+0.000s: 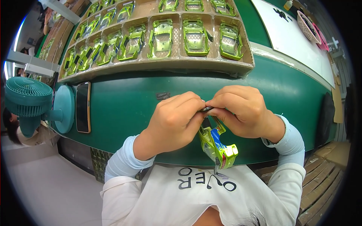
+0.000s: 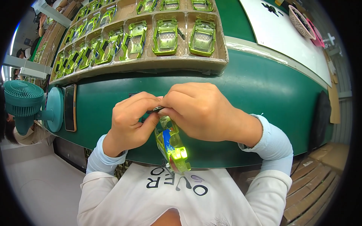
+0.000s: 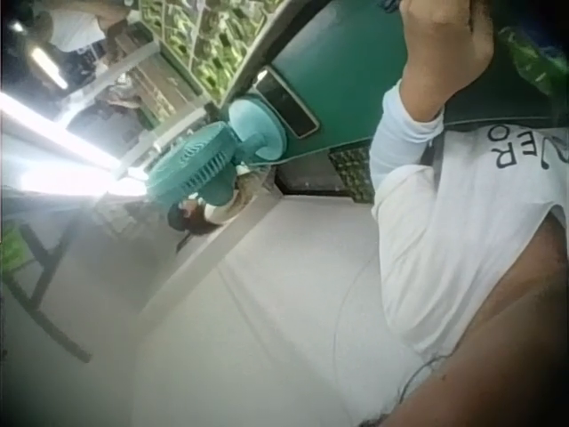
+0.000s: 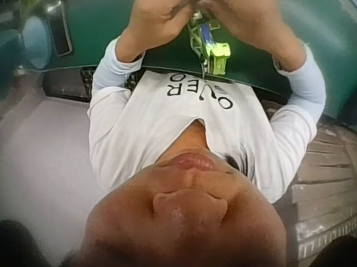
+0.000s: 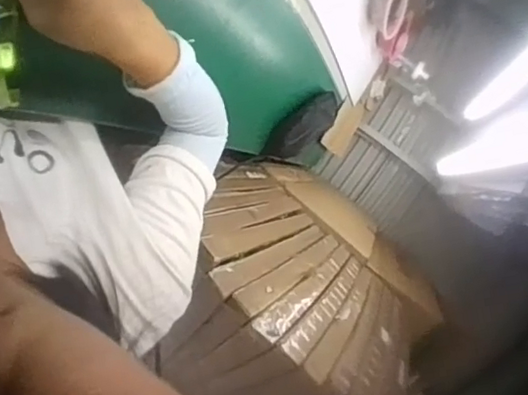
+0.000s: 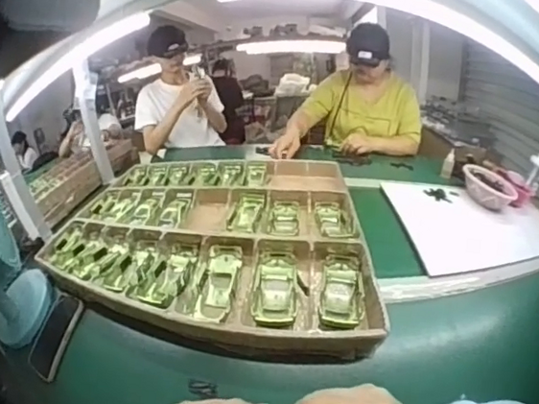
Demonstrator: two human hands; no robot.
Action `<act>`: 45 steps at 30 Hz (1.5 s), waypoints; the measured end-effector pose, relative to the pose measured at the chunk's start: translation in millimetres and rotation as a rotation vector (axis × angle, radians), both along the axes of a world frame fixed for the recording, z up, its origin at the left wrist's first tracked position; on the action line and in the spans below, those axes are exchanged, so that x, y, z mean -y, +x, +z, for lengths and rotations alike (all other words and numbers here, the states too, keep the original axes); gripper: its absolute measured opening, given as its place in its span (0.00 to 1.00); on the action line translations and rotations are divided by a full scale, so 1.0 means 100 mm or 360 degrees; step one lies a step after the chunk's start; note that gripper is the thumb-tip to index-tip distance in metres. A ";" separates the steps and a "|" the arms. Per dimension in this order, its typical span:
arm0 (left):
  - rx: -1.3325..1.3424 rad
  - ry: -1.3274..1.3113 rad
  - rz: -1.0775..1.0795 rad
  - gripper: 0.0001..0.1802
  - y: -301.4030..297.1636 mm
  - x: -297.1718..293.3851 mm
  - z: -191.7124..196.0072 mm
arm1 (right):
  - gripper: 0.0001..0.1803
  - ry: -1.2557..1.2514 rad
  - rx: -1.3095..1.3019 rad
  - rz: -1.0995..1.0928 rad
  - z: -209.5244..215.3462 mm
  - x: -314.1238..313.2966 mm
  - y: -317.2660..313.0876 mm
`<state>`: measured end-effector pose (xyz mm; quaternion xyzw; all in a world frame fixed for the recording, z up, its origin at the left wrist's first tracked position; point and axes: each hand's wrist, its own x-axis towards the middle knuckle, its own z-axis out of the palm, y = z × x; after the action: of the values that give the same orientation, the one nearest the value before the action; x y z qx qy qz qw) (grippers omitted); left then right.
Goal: The person attaches small black parts onto toy car shells by hand, places the assembled car bodies into a tray, and sorts the remaining black parts on the table.
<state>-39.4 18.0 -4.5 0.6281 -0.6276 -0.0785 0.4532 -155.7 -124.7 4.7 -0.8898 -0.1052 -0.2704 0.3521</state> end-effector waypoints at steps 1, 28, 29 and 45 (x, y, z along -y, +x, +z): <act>0.0078 0.0010 -0.0016 0.08 -0.01 -0.01 0.00 | 0.09 -0.0031 -0.0038 -0.0025 0.01 -0.01 -0.02; 0.0250 0.0067 -0.0207 0.34 0.15 0.05 0.05 | 0.08 -0.0603 -0.0075 0.0022 0.12 0.27 -0.02; 0.0241 0.0069 -0.0207 0.34 0.15 0.05 0.06 | 0.08 -0.0623 -0.0076 0.0022 0.12 0.27 -0.02; 0.0464 0.0035 0.0055 0.34 0.26 -0.02 0.08 | 0.27 0.0016 -0.0570 0.0278 0.23 0.42 -0.02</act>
<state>-13.4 19.6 4.0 0.6486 -0.6750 0.0145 0.3514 -157.5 -166.9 27.3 -0.9094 -0.1163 -0.0768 0.3918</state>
